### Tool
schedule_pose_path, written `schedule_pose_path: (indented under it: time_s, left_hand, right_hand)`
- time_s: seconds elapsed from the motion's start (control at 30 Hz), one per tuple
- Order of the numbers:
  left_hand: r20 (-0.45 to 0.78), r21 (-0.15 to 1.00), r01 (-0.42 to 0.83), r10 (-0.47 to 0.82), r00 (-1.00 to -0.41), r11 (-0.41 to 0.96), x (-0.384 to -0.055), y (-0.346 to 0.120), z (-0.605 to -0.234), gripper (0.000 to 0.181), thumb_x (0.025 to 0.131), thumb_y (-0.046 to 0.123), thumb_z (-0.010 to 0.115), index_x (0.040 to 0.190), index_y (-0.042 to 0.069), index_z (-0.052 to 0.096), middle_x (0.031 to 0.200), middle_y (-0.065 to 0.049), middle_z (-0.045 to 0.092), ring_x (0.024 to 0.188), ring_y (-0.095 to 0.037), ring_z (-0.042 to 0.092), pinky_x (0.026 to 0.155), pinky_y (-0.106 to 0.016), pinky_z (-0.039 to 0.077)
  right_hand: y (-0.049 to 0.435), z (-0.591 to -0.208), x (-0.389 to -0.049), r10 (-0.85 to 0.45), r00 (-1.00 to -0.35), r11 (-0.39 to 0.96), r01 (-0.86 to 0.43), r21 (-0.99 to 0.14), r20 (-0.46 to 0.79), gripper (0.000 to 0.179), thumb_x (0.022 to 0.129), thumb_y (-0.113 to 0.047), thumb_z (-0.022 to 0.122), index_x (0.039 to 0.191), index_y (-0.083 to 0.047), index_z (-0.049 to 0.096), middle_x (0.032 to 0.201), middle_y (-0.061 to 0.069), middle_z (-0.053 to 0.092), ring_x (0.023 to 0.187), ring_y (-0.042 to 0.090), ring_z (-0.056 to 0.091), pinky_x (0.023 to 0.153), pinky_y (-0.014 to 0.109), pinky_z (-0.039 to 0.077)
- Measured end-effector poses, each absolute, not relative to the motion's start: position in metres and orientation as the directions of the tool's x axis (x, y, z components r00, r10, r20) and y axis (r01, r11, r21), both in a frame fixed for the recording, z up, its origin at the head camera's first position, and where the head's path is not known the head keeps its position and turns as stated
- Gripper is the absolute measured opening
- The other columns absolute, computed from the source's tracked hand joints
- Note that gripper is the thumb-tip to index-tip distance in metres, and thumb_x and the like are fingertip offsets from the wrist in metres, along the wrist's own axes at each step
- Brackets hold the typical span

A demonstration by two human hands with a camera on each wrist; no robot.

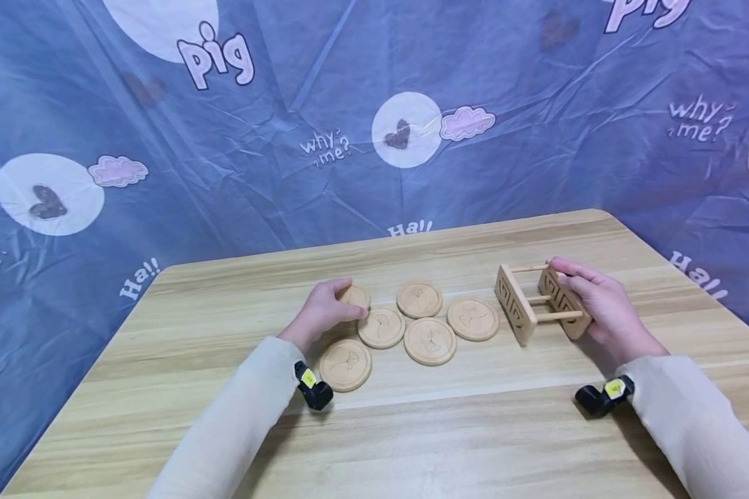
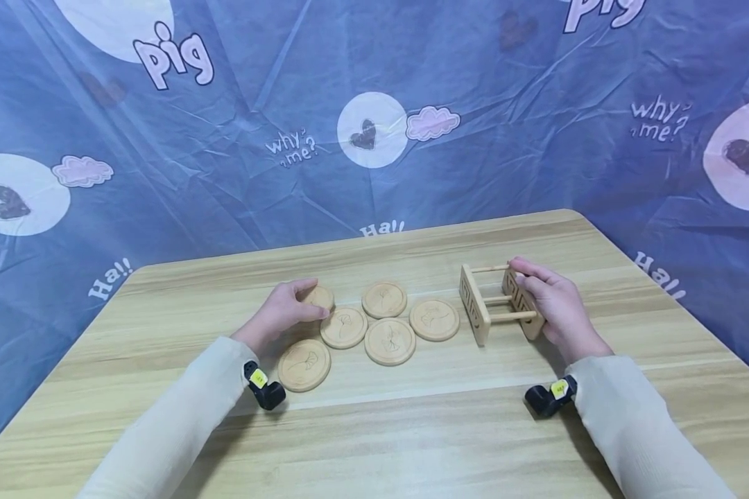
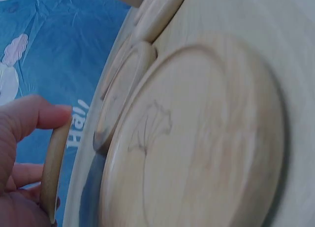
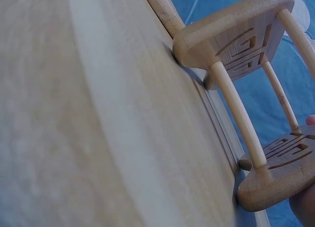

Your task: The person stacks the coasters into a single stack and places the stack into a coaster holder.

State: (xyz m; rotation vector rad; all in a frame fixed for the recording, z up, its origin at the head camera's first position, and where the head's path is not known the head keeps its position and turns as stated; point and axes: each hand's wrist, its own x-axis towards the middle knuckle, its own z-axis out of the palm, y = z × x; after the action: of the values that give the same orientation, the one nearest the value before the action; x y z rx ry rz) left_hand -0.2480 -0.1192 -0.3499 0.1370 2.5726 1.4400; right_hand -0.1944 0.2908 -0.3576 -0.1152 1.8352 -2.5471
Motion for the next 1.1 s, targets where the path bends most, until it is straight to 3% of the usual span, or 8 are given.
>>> schedule_pose_path:
  time_s: [0.5, 1.1]
  left_hand:
    - [-0.145, 0.889, -0.097, 0.074, -0.987, 0.447, -0.228, -0.089, -0.341, 0.081, 0.069, 0.007, 0.077, 0.14, 0.002, 0.037, 0.143, -0.014, 0.039, 0.132, -0.027, 0.036, 0.107, -0.037, 0.034]
    - [-0.152, 0.869, -0.093, 0.085, -0.985, 0.485, -0.21, -0.07, -0.346, 0.081, 0.067, 0.008, 0.078, 0.138, 0.001, 0.039, 0.144, -0.015, 0.038, 0.133, -0.029, 0.033, 0.11, -0.039, 0.029]
  right_hand:
    - [0.291, -0.36, -0.195, -0.035, -0.997, -0.307, -0.052, -0.95, 0.066, 0.025, 0.092, -0.01, 0.055, 0.107, -0.024, 0.069, 0.104, -0.02, 0.066, 0.089, -0.001, 0.062, 0.073, 0.014, 0.052]
    - [0.292, -0.359, -0.194, -0.033, -0.998, -0.296, -0.041, -0.954, 0.053, 0.025, 0.093, -0.011, 0.055, 0.107, -0.025, 0.069, 0.104, -0.021, 0.065, 0.088, -0.001, 0.062, 0.072, 0.014, 0.052]
